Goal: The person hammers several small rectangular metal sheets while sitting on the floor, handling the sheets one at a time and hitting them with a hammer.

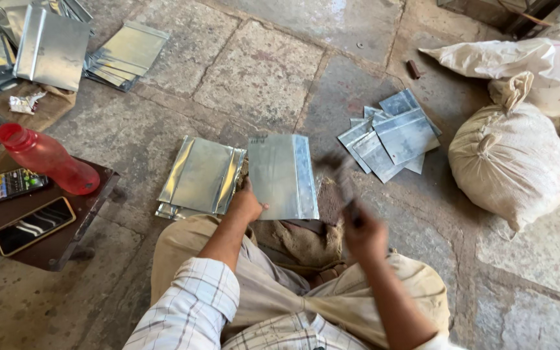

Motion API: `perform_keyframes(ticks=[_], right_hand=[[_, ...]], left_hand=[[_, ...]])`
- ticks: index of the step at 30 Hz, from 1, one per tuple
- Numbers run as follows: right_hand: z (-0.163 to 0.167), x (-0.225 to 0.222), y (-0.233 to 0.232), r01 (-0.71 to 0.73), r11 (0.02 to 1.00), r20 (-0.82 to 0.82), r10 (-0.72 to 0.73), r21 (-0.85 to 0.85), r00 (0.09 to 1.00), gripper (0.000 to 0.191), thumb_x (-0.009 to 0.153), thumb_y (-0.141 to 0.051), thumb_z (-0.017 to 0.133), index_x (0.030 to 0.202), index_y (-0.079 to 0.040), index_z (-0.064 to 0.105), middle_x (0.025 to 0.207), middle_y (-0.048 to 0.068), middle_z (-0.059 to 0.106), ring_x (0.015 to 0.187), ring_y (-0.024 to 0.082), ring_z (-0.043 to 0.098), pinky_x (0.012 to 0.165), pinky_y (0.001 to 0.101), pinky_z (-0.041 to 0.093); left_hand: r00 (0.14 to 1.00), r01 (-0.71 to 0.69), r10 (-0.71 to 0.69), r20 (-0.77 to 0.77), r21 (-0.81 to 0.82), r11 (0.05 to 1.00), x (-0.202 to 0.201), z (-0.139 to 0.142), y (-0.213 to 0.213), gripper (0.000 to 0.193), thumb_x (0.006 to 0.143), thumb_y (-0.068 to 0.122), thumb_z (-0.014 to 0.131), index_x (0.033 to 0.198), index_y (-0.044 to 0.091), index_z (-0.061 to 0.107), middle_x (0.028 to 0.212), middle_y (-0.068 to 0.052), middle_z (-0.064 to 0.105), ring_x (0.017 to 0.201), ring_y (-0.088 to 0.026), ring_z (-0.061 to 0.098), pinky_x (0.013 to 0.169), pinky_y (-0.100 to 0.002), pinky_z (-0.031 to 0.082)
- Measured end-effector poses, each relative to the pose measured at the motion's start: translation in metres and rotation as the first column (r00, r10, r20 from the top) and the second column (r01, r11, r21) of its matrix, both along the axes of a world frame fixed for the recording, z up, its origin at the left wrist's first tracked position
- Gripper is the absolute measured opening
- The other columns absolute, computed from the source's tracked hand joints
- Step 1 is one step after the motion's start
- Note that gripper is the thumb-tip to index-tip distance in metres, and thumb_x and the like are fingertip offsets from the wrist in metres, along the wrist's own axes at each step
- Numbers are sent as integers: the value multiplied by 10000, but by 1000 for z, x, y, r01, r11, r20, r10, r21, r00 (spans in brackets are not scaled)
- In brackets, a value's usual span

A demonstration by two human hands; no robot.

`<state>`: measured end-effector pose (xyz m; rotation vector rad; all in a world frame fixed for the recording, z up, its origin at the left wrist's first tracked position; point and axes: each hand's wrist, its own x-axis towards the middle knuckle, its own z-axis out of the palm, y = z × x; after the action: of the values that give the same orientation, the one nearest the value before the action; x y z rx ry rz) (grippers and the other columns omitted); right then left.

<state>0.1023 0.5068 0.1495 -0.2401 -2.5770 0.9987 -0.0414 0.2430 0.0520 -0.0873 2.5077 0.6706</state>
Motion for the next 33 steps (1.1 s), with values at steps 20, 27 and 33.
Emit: perform_keyframes(ticks=[20, 27, 33], right_hand=[[-15, 3, -5, 101, 976, 205, -61, -193, 977, 204, 951, -209, 709, 1146, -162, 675, 723, 29, 692, 563, 124, 581, 515, 328, 491], [140, 1, 65, -219, 973, -696, 108, -73, 710, 228, 1118, 21, 628, 1338, -39, 628, 942, 34, 633, 707, 99, 575, 593, 237, 517], [98, 6, 64, -279, 952, -921, -8, -126, 389, 162, 1109, -70, 573, 1266, -43, 602, 846, 81, 616, 654, 152, 576, 611, 333, 505]], left_hand=[[997, 47, -47, -63, -10, 999, 7, -3, -3, 1362, 803, 391, 849, 1614, 34, -185, 1511, -295, 448, 1281, -438, 578, 1094, -434, 474], [998, 61, -61, 29, -21, 998, 4, 5, -9, 1390, 802, 532, 834, 1603, 2, -171, 1484, -314, 491, 1333, -435, 546, 1128, -423, 451], [995, -59, 66, -74, 94, 994, 3, -4, 0, 1350, 758, 441, 889, 1595, 41, -92, 1528, -300, 440, 1338, -415, 532, 1108, -422, 443]])
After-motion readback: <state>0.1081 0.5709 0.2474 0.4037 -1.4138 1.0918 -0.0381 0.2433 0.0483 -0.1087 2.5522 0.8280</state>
